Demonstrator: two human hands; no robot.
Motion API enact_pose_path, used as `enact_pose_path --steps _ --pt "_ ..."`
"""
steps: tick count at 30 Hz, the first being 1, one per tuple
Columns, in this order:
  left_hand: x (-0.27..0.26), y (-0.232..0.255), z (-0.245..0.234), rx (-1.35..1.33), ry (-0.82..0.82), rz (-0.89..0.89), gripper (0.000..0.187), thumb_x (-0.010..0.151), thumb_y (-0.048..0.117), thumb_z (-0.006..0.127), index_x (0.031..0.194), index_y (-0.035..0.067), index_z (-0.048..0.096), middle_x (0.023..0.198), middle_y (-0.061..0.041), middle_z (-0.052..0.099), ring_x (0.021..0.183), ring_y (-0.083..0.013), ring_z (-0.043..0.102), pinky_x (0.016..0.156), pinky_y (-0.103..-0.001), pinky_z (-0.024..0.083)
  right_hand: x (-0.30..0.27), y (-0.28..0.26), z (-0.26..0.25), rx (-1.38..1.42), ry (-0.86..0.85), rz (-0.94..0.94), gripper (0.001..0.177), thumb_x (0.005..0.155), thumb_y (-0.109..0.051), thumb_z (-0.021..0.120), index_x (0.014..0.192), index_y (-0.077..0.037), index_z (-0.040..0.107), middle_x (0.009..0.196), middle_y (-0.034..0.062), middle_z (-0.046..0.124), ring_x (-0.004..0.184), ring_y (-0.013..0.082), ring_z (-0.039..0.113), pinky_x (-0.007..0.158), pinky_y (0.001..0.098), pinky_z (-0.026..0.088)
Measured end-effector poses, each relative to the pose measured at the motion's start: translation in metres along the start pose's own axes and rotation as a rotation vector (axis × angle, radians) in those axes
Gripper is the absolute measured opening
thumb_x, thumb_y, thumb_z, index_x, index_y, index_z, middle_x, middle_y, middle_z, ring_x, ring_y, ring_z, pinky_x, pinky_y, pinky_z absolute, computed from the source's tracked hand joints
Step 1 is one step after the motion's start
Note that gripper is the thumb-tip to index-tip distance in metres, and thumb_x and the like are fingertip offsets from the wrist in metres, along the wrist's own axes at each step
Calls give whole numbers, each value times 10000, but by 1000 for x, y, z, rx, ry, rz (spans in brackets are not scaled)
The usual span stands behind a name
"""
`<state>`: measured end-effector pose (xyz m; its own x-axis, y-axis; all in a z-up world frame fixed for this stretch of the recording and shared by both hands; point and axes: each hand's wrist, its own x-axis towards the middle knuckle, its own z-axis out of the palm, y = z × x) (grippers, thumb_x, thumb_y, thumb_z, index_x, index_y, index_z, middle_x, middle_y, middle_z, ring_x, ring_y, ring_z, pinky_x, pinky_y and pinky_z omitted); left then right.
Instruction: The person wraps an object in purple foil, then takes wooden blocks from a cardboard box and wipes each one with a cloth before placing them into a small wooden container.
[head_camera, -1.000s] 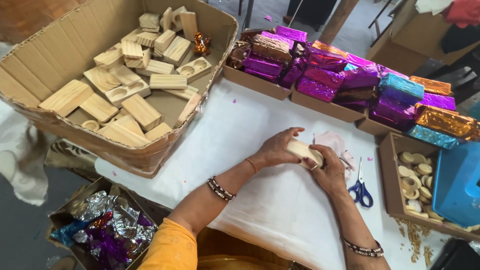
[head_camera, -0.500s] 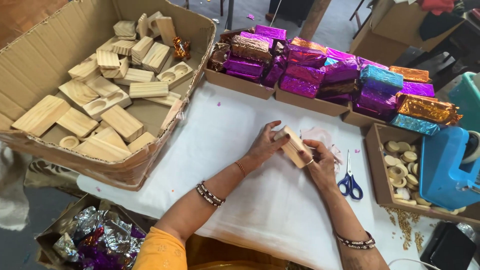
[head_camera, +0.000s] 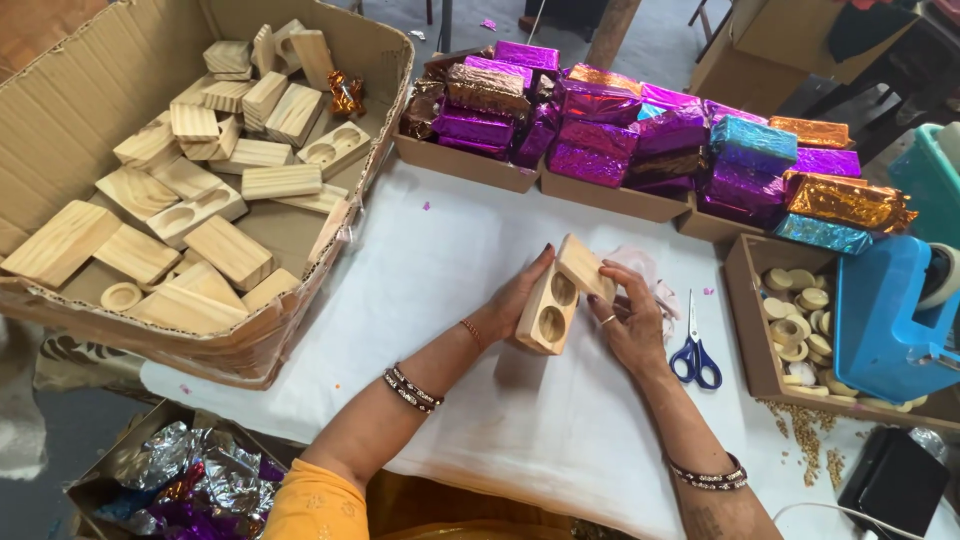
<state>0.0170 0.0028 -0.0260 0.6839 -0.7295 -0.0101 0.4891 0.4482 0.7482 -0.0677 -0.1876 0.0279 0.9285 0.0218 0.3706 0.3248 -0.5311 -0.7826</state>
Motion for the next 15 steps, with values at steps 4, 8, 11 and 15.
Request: enact_pose_path --steps 4,8,11,15 --pt "-10 10 15 -26 -19 -44 708 1016 681 419 1373 75 500 1059 -62 651 914 -130 679 753 -290 613 0 1 1 -37 36 -73 389 944 -110 677 1320 -109 576 1488 127 517 1250 320 634 897 370 595" --pt "-17 16 27 145 20 26 626 1011 611 474 1383 108 472 1122 -74 630 972 -146 674 801 -318 604 2 -8 -9 -231 55 -123 365 930 -176 687 1282 -123 604 1439 107 571 1198 284 657 842 363 628" --pt "-19 21 32 266 77 46 587 991 557 518 1374 117 453 1202 -79 616 1071 -162 671 892 -349 611 4 -9 -27 -535 192 -181 333 924 -212 735 1231 -113 654 1389 108 616 1216 307 625 918 431 585" --pt "-17 24 32 325 152 21 557 948 506 507 1348 125 428 1225 -99 626 1132 -199 682 941 -387 618 7 20 -61 -859 483 -104 279 934 -187 739 1196 -99 710 1337 120 634 1309 309 556 1114 475 431"
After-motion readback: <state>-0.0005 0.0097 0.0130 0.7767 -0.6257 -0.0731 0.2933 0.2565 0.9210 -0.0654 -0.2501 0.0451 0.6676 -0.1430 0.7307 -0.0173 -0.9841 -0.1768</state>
